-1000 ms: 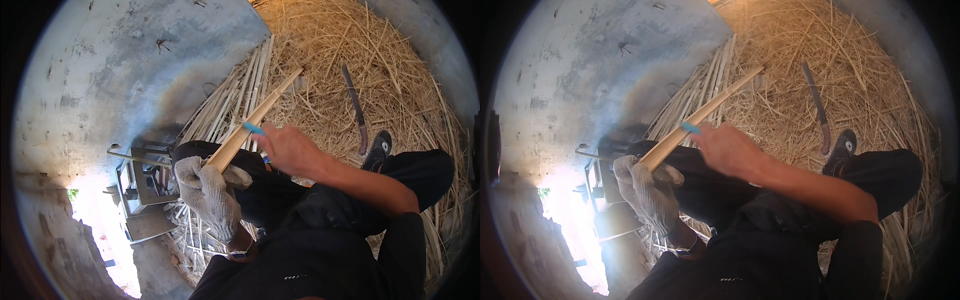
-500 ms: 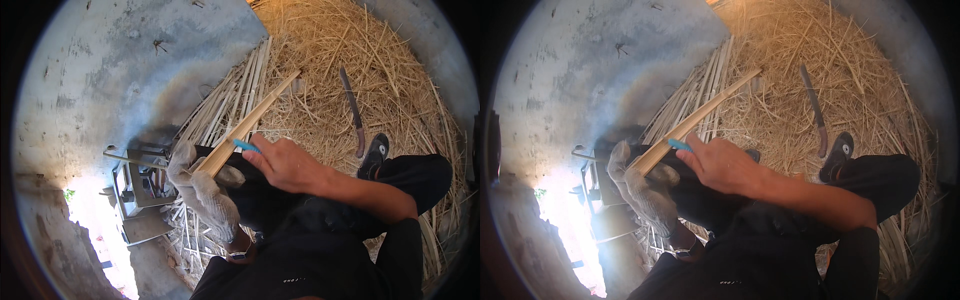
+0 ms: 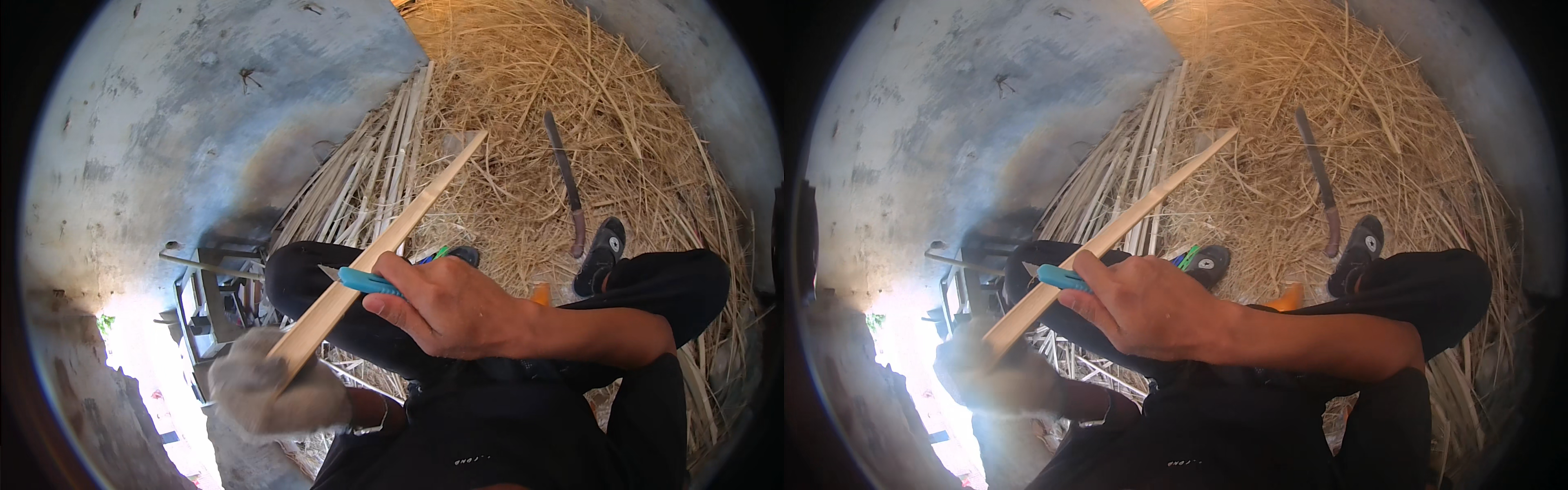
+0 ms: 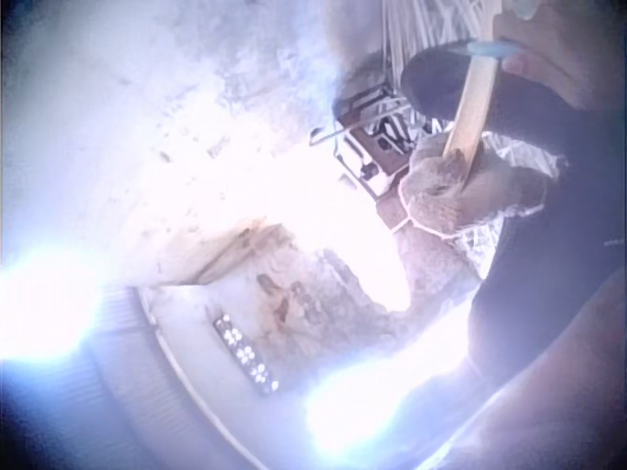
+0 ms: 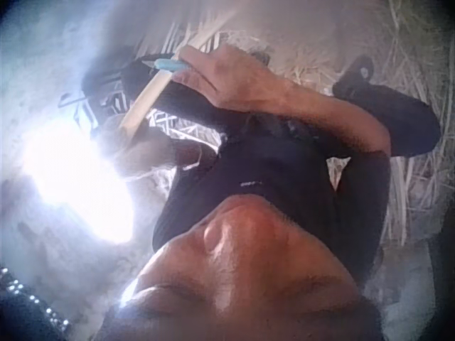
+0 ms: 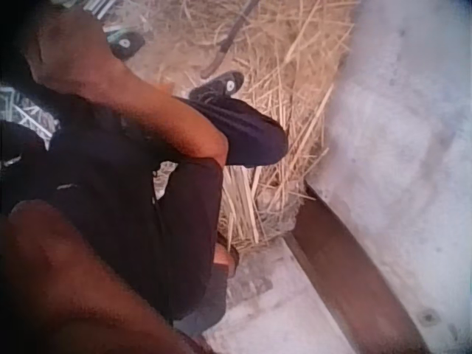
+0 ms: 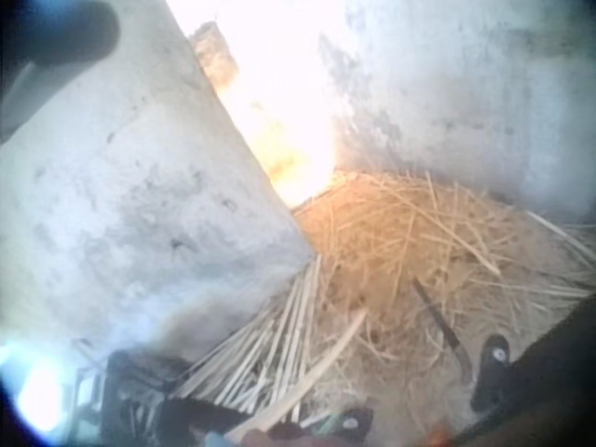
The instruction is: The person sits on a straw-covered floor and uses a utility knife to shave thin strips from a bamboo stick. They hold the stick with a gloved left hand and repeatedly scrape the blade along its length, producing fine shavings.
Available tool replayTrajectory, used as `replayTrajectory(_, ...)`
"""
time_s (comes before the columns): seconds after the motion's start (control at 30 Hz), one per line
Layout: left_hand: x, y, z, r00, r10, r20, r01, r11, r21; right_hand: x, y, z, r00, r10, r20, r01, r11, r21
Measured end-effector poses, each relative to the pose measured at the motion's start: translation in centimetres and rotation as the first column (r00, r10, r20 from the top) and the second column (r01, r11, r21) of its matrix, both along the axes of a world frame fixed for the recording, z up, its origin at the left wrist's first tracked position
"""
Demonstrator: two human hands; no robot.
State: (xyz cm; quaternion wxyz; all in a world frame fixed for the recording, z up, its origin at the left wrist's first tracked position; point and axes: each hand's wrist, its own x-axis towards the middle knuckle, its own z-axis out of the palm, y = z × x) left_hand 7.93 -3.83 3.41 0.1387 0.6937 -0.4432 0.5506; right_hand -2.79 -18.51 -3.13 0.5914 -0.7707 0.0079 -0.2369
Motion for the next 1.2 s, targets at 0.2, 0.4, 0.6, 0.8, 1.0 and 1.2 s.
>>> replayTrajectory(0.2, -1.0, -2.3, -4.2, 0.779, -0.450, -0.435, 0.229, 0.852, -0.471, -0.9, 0.4, 0.6, 0.997, -0.024, -0.076, 0.020, 0.998, -0.055)
replayTrajectory(0.4, -1.9, 1.9, 0.8, 0.766, -0.548, -0.336, 0.251, 0.736, -0.629, -1.2, 0.1, 0.0, 0.996, -0.070, -0.059, 0.066, 0.995, -0.070)
replayTrajectory(0.6, -2.1, 0.7, 0.7, 0.940, -0.235, -0.248, 0.067, 0.839, -0.541, -1.3, 0.8, -0.4, 0.994, -0.030, -0.109, 0.022, 0.998, -0.066)
replayTrajectory(0.8, -2.5, 0.3, 1.2, 0.690, -0.695, -0.204, 0.391, 0.595, -0.703, -1.7, 1.8, 1.3, 0.996, 0.055, -0.074, -0.059, 0.996, -0.061)
replayTrajectory(1.0, -2.7, 0.0, 0.6, 0.746, -0.636, -0.198, 0.336, 0.616, -0.712, -2.7, 3.6, 1.6, 0.994, 0.070, -0.083, -0.077, 0.993, -0.089)
replayTrajectory(1.2, -2.5, -0.5, 0.3, 0.818, -0.551, -0.163, 0.303, 0.654, -0.693, -1.9, 3.1, -0.3, 0.931, -0.005, -0.364, -0.026, 0.997, -0.079)
